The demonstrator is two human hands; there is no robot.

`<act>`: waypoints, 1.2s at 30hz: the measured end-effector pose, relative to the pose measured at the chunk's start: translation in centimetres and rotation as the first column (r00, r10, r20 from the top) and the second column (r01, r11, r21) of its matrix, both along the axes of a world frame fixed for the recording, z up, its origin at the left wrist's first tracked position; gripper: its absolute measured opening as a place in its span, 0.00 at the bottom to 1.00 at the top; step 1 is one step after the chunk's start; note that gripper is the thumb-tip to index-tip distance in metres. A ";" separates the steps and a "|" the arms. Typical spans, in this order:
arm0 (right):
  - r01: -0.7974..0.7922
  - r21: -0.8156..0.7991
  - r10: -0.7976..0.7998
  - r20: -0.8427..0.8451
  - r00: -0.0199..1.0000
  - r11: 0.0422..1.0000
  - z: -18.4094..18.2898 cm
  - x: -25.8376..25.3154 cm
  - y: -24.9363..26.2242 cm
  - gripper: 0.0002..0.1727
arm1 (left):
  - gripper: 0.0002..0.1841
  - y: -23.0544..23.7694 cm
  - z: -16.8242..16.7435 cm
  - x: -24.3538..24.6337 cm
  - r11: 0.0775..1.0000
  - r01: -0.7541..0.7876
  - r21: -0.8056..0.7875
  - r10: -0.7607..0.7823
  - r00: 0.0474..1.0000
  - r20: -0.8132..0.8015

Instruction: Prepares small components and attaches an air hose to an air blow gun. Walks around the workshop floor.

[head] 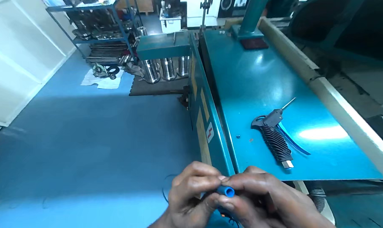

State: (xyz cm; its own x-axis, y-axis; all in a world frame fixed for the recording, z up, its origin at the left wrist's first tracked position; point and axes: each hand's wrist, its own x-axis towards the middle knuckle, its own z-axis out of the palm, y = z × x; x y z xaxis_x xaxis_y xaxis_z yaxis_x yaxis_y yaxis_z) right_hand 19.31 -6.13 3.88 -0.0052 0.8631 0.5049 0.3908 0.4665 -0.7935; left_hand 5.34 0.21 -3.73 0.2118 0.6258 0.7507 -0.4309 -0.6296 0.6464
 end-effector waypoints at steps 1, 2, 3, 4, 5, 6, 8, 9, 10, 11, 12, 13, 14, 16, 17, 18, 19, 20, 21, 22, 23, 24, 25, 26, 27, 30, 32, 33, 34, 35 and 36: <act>0.003 -0.005 -0.004 -0.023 1.000 1.000 0.0 -0.1 0.1 0.10 | 0.11 0.0 0.0 -0.1 0.999 -0.027 0.016 0.027 1.000 -0.002; 0.006 -0.017 -0.007 -0.047 0.999 1.000 0.0 -0.1 0.2 0.11 | 0.11 0.0 0.1 -0.2 0.999 -0.047 0.022 0.048 0.999 -0.019; -0.003 -0.038 0.000 -0.065 0.998 0.999 0.1 0.1 0.3 0.13 | 0.11 0.0 0.2 -0.3 0.999 -0.052 0.015 0.053 0.998 -0.033; -0.024 -0.067 0.019 -0.066 0.998 0.998 0.2 0.5 0.2 0.16 | 0.11 0.0 0.4 -0.3 0.999 -0.042 -0.001 0.042 0.998 -0.039; -0.052 -0.104 0.048 -0.048 0.998 0.993 0.4 0.9 0.1 0.21 | 0.11 0.1 0.6 -0.4 1.000 -0.019 -0.021 0.018 0.999 -0.047; -0.077 -0.147 0.074 -0.021 0.997 0.986 0.7 1.3 -0.2 0.25 | 0.11 0.2 0.7 -0.5 0.999 0.008 -0.044 -0.010 0.998 -0.055; -0.094 -0.229 0.105 0.036 0.994 0.969 1.0 1.7 -0.9 0.29 | 0.11 0.3 0.9 -1.0 0.995 0.062 -0.080 -0.067 0.996 -0.055; -0.090 -0.252 0.108 0.058 0.992 0.964 1.1 1.9 -1.3 0.29 | 0.11 0.4 0.9 -1.2 0.992 0.090 -0.094 -0.095 0.994 -0.053; -0.084 -0.257 0.108 0.081 0.991 0.963 1.1 2.0 -1.6 0.29 | 0.12 0.4 1.0 -1.4 0.988 0.111 -0.106 -0.117 0.992 -0.051; -0.088 -0.250 0.117 0.103 0.988 0.964 1.1 2.1 -1.8 0.29 | 0.12 0.3 1.0 -1.5 0.985 0.128 -0.118 -0.134 0.990 -0.046; -0.097 -0.235 0.129 0.124 0.984 0.967 1.1 2.2 -2.0 0.28 | 0.12 0.1 1.1 -1.6 0.981 0.145 -0.131 -0.151 0.988 -0.038; -0.098 -0.218 0.132 0.149 0.980 0.971 1.1 2.2 -2.1 0.27 | 0.12 0.1 1.2 -1.7 0.977 0.161 -0.143 -0.167 0.985 -0.032; -0.091 -0.207 0.128 0.176 0.976 0.974 1.3 2.1 -2.2 0.27 | 0.13 0.0 1.3 -1.7 0.973 0.175 -0.151 -0.181 0.983 -0.029; -0.060 -0.204 0.108 0.233 0.967 0.977 1.4 1.9 -2.4 0.28 | 0.13 -0.2 1.5 -1.6 0.968 0.195 -0.156 -0.201 0.979 -0.023; -0.040 -0.206 0.095 0.263 0.960 0.978 1.5 1.7 -2.5 0.29 | 0.14 -0.3 1.5 -1.5 0.966 0.207 -0.152 -0.212 0.977 -0.014; -0.019 -0.206 0.080 0.295 0.952 0.978 1.6 1.5 -2.6 0.29 | 0.14 -0.4 1.4 -1.4 0.964 0.220 -0.148 -0.222 0.975 0.003; 0.002 -0.201 0.066 0.329 0.942 0.980 1.6 1.3 -2.6 0.29 | 0.14 -0.5 1.4 -1.3 0.962 0.232 -0.143 -0.233 0.972 0.016; 0.020 -0.193 0.052 0.363 0.930 0.981 1.7 1.1 -2.6 0.29 | 0.14 -0.5 1.5 -1.3 0.959 0.246 -0.139 -0.245 0.969 0.023; 0.034 -0.182 0.041 0.394 0.918 0.983 1.8 0.9 -2.6 0.28 | 0.14 -0.4 1.5 -1.3 0.957 0.256 -0.135 -0.255 0.967 0.023; 0.046 -0.169 0.030 0.422 0.906 0.985 1.8 0.8 -2.6 0.28 | 0.14 -0.4 1.6 -1.3 0.957 0.258 -0.130 -0.257 0.966 0.018; 0.057 -0.154 0.018 0.445 0.895 0.986 1.9 0.6 -2.6 0.28 | 0.14 -0.4 1.6 -1.4 0.958 0.257 -0.124 -0.257 0.966 0.014; 0.066 -0.139 0.005 0.460 0.888 0.988 1.8 0.5 -2.6 0.28 | 0.14 -0.4 1.6 -1.4 0.959 0.259 -0.117 -0.259 0.966 0.011; 0.073 -0.127 -0.006 0.468 0.884 0.989 1.8 0.4 -2.6 0.28 | 0.14 -0.4 1.6 -1.4 0.960 0.258 -0.108 -0.259 0.966 0.004; 0.075 -0.120 -0.010 0.467 0.884 0.990 1.8 0.4 -2.6 0.28 | 0.14 -0.4 1.5 -1.4 0.962 0.255 -0.102 -0.256 0.967 0.001; 0.074 -0.118 -0.012 0.460 0.888 0.990 1.7 0.3 -2.7 0.27 | 0.13 -0.5 1.5 -1.4 0.963 0.251 -0.098 -0.252 0.968 0.002; 0.064 -0.132 0.000 0.435 0.901 0.989 1.7 0.3 -2.8 0.26 | 0.13 -0.4 1.4 -1.3 0.966 0.243 -0.089 -0.243 0.970 0.014; 0.065 -0.133 -0.002 0.426 0.905 0.989 1.6 0.3 -2.9 0.25 | 0.13 -0.4 1.4 -1.2 0.967 0.241 -0.083 -0.240 0.971 0.016; 0.066 -0.132 -0.004 0.424 0.905 0.989 1.6 0.3 -2.9 0.25 | 0.13 -0.4 1.4 -1.2 0.967 0.240 -0.081 -0.240 0.971 0.015; 0.067 -0.132 -0.004 0.424 0.906 0.989 1.6 0.3 -3.0 0.25 | 0.13 -0.4 1.4 -1.1 0.967 0.240 -0.082 -0.240 0.971 0.013; 0.070 -0.129 -0.008 0.426 0.905 0.989 1.5 0.3 -3.0 0.25 | 0.13 -0.4 1.4 -1.1 0.967 0.241 -0.082 -0.241 0.971 0.013; 0.074 -0.126 -0.013 0.429 0.903 0.989 1.5 0.2 -3.0 0.25 | 0.13 -0.4 1.4 -1.0 0.967 0.242 -0.084 -0.242 0.970 0.019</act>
State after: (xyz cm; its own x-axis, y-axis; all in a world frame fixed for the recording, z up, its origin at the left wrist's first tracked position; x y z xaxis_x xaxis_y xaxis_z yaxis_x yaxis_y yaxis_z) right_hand 19.56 -9.14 5.40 -0.1539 0.9276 0.3405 0.7229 0.3406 -0.6011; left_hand 4.35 -0.20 -2.28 0.3586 0.6183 0.6994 -0.5694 -0.4488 0.6887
